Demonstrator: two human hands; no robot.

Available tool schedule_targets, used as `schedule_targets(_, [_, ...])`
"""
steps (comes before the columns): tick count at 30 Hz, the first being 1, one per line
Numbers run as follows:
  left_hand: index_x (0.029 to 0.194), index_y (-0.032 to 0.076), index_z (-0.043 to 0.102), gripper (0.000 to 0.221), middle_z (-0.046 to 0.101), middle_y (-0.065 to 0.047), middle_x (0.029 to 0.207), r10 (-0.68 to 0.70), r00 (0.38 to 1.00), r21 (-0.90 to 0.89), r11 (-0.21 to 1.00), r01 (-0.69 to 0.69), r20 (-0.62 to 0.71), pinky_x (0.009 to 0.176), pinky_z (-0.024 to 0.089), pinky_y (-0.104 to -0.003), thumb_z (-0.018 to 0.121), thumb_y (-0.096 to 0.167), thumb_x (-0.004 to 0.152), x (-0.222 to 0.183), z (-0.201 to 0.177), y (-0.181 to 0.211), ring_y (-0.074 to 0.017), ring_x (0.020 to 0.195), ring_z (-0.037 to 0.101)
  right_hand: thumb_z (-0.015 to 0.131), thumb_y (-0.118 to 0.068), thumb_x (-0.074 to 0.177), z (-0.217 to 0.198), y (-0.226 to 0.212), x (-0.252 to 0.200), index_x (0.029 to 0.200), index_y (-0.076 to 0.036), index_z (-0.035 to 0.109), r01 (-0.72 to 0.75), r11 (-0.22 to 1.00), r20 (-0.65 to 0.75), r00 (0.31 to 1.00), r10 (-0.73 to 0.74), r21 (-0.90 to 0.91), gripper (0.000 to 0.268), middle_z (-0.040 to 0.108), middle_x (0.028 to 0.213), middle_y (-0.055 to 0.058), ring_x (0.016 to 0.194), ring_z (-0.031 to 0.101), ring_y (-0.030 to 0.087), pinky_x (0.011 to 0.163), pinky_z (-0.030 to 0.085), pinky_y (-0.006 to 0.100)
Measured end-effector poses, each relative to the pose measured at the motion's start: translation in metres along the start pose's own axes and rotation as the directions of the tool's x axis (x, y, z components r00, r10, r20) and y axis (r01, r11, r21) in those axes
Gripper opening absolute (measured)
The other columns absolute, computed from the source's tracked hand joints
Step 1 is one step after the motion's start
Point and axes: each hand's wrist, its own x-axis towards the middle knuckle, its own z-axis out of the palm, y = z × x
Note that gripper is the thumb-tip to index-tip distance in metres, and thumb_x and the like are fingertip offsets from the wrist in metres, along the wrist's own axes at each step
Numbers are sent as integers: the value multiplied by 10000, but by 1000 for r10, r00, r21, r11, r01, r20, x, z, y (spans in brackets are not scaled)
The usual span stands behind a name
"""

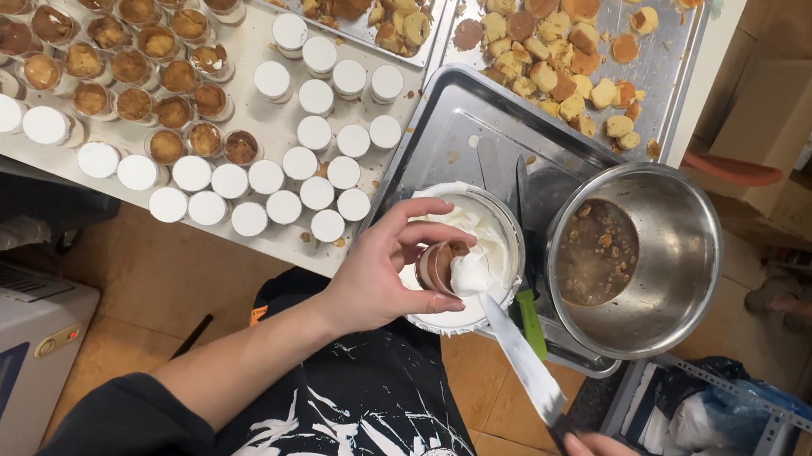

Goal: Filling small dessert cups with cream using a knife.

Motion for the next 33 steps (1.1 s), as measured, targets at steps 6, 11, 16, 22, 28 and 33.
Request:
schedule_targets(6, [1478, 61, 379, 899, 664, -126, 1383, 47, 998, 32, 998, -48, 38, 1063, 546, -330, 912, 11, 757, -4, 2, -1, -168, 1238, 647, 781, 46, 671, 0, 20, -9, 1195, -40, 697, -3, 1000, 59, 998, 3, 4, 537, 690, 1106, 109, 964, 728, 172, 864, 588, 282])
schedule_targets(11, [1479, 83, 394, 903, 682, -115, 1384, 38, 998, 87, 995, -42, 53, 1056, 545, -328, 923, 26, 750, -4, 5, 2, -160, 1180, 662, 821, 33, 697, -3, -89, 50, 1182, -129, 737, 38, 999, -218, 976, -28, 40, 519, 696, 1073, 65, 955, 689, 127, 832, 568, 236])
schedule_targets(16, [1472, 90, 397, 899, 676, -106, 1381, 13, 999, 40, 999, -15, 51, 1077, 547, -343, 919, 24, 742, -6, 4, 5, -169, 1229, 666, 781, 25, 673, 0, -10, 5, 1181, -81, 688, 59, 998, -168, 984, -57, 7, 527, 688, 1069, 104, 982, 709, 163, 886, 577, 276])
schedule_targets(22, [1476, 89, 393, 900, 683, -112, 1373, 3, 994, -13, 1000, -2, 111, 1107, 540, -358, 909, 8, 743, -7, 3, 6, -198, 1278, 655, 712, -71, 722, -27, 5, 12, 1137, -26, 736, 206, 975, 145, 971, -192, -87, 418, 700, 1065, 152, 958, 704, 188, 871, 560, 282])
schedule_targets(28, [1474, 77, 405, 883, 693, -109, 1361, -12, 986, -12, 1000, 14, 166, 1111, 531, -363, 911, 8, 754, -6, 3, 5, -198, 1285, 652, 771, 64, 769, -24, -22, 0, 1095, 55, 727, -562, 725, -17, 786, 619, 398, 330, 725, 940, 130, 771, 773, 194, 743, 594, 336])
schedule_targets(33, [1489, 80, 396, 903, 696, -101, 1360, -38, 983, -32, 998, 44, 177, 1121, 518, -361, 912, 24, 750, -8, 0, 4, -195, 1292, 646, 773, -1, 700, -42, -25, 6, 1054, -49, 757, -279, 953, -42, 958, 285, 120, 357, 743, 994, 50, 805, 711, 122, 774, 571, 260])
